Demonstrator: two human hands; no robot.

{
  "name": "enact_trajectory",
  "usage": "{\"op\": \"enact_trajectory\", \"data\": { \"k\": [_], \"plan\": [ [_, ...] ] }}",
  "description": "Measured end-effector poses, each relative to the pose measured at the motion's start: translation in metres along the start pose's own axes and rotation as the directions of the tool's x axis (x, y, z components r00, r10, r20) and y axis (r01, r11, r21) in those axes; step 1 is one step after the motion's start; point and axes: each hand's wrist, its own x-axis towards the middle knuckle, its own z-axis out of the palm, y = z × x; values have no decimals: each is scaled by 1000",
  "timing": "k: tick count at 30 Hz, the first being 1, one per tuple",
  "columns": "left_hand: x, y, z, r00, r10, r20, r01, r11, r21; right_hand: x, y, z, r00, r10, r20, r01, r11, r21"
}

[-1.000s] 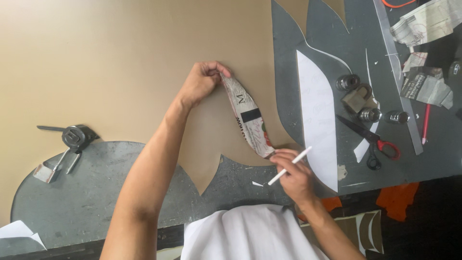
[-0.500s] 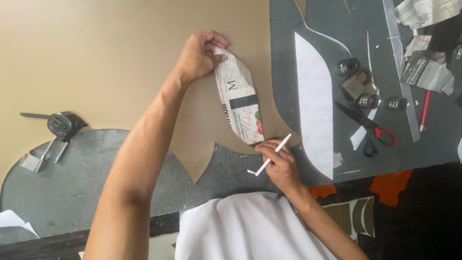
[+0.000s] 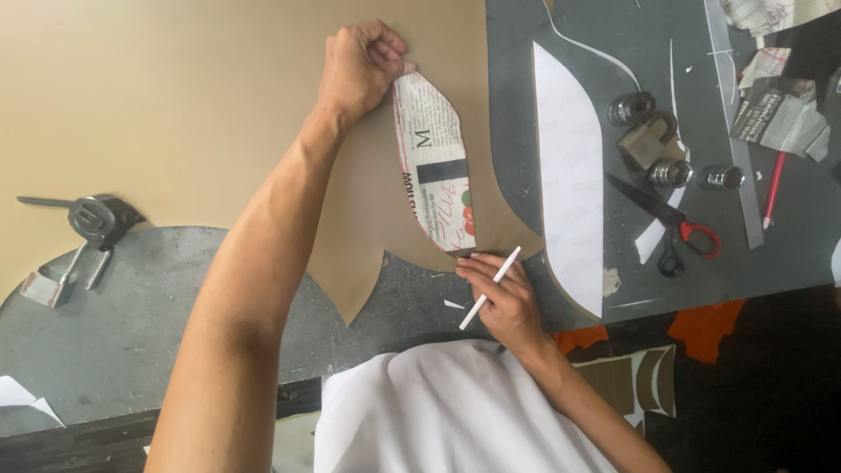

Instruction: The person uses shears to cut a white paper template along a curved edge while holding it in place with a padlock and small weights. After cutting, the person places newspaper pieces onto the template and smooths them down.

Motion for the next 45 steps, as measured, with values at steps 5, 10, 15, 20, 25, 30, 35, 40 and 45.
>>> {"op": "enact_trajectory", "data": {
  "k": [5,10,15,20,25,30,35,40,45],
  "plan": [
    [5,4,6,996,-87,-20,86,995,-46,-3,-3,-2,1000,-16,24,16,1000,1],
    [10,8,16,998,-52,-44,49,998,-48,-4,-5,-5,999,-15,46,15,1000,-8],
    [13,8,19,998,-47,-38,47,999,1,-5,-5,-5,998,-7,66,8,1000,-14],
    [15,3,20,997,-64,-53,65,998,16,-6,-5,-5,998,-4,64,4,1000,-7],
    [14,3,20,996,-56,-68,56,998,1,-4,-6,-5,998,7,69,-7,1000,-1],
    [-17,26,24,944,125,-304,-119,992,39,-2,-7,-7,999,-7,41,7,1000,12],
    [-120,65,35,955,215,-207,-170,962,215,-2,-8,-6,1000,2,31,-3,1000,25],
    [-191,95,47,974,217,-61,-188,933,307,3,-7,-7,999,28,32,-29,998,51],
    [-208,93,55,972,226,62,-232,893,385,6,9,-27,995,68,-75,-63,995,78]
  ]
}}
